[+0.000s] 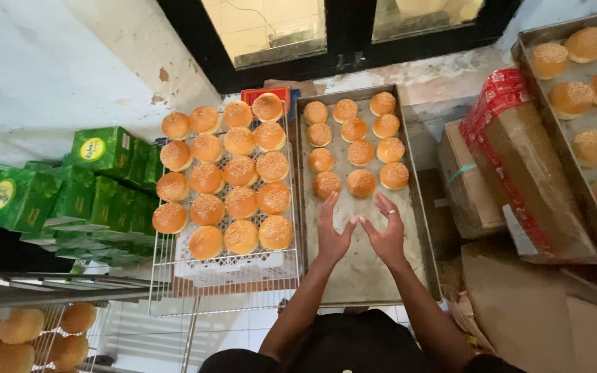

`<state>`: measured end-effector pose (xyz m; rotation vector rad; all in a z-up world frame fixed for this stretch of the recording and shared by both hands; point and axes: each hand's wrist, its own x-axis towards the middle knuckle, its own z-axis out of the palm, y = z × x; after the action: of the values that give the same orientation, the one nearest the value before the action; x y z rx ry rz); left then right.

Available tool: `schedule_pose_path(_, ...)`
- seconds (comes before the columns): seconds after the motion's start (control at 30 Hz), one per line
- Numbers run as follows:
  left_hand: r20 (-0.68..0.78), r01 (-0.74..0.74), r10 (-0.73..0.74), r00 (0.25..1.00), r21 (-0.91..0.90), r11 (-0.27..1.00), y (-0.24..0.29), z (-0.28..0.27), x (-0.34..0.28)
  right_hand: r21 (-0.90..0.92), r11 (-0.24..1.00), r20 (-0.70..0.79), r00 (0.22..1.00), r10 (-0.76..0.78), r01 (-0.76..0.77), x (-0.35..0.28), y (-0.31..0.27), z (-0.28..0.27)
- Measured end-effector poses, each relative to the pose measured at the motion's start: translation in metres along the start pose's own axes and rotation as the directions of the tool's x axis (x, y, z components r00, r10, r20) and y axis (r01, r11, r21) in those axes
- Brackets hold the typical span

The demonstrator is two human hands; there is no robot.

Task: The person arranges and sorts sesame burger buns on a cooling rack and a baking tray.

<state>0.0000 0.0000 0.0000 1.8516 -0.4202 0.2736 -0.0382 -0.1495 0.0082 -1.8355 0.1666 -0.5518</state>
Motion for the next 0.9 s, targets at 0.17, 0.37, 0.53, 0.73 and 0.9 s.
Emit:
schedule_pose_path(0.17,0.01,0.091,-0.096,0.995,0.242,0.966,-0.045,0.046,0.02,0.004,0.986,0.051,0.984,0.169,-0.169,0.03,0.066,-0.005)
schedule_pose_path(0.37,0.147,0.1,-0.201,0.969,0.51,0.854,-0.096,0.076,0.054,-0.117,0.949,0.146,0.94,0.307,-0.292,0.072,0.135,0.005)
schedule_pose_path(0.53,0.296,0.031,-0.293,0.909,0.654,0.756,-0.127,0.096,0.072,-0.237,0.954,0.206,0.95,0.233,-0.183,0.095,0.159,0.011)
schedule_pose_path(0.73,0.335,-0.012,-0.375,0.864,0.76,0.65,-0.133,0.103,0.088,-0.27,0.948,0.278,0.929,0.245,-0.169,0.103,0.203,0.023)
schedule_pose_path(0.9,0.283,-0.014,-0.248,0.927,0.684,0.73,-0.161,0.11,0.084,-0.325,0.944,0.343,0.924,0.167,-0.05,0.108,0.179,0.023)
